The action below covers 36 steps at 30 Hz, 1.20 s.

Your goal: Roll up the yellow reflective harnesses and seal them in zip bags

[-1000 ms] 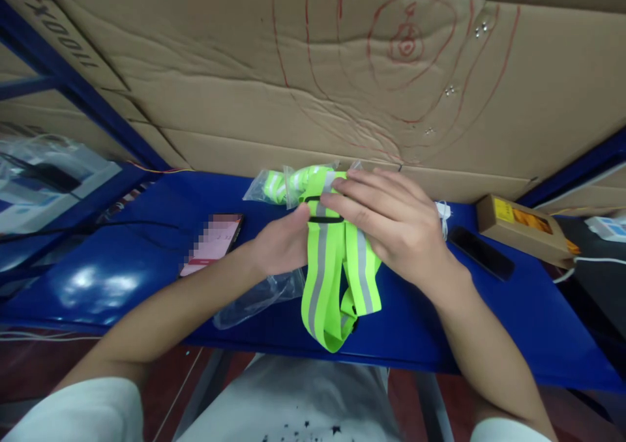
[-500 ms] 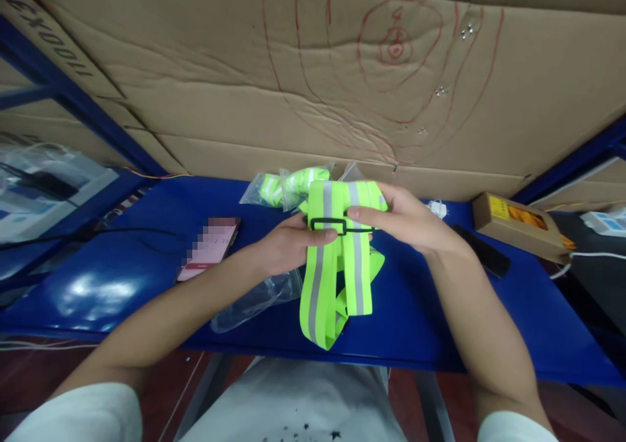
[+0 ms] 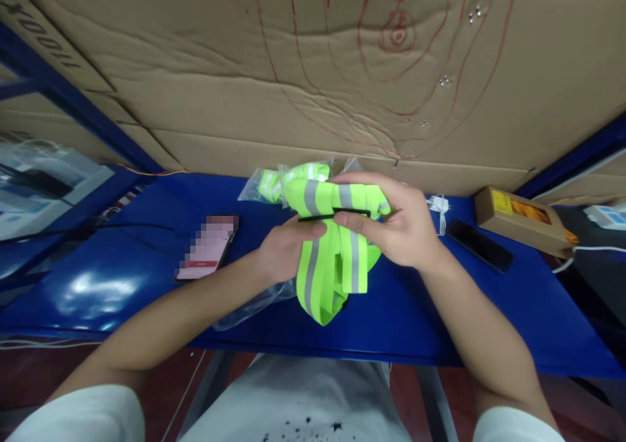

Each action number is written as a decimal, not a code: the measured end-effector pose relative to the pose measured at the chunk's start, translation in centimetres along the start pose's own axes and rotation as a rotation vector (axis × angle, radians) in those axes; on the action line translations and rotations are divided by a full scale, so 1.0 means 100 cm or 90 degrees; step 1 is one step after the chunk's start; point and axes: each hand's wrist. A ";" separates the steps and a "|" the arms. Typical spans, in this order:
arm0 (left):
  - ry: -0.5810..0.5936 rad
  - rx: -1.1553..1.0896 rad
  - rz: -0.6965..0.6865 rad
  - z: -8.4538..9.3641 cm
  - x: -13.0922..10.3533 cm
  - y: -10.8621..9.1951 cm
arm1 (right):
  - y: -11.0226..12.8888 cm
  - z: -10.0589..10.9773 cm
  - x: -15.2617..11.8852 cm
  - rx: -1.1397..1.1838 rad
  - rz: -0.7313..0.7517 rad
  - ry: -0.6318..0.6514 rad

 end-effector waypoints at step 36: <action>0.020 0.267 0.061 0.011 0.003 -0.013 | -0.010 0.013 0.014 0.011 -0.081 0.275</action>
Point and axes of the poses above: each hand's wrist, its own x-axis towards the middle knuckle, its own z-axis out of the back of the hand, y = z × x, and after that the axes turned 10 degrees about -x, right-handed
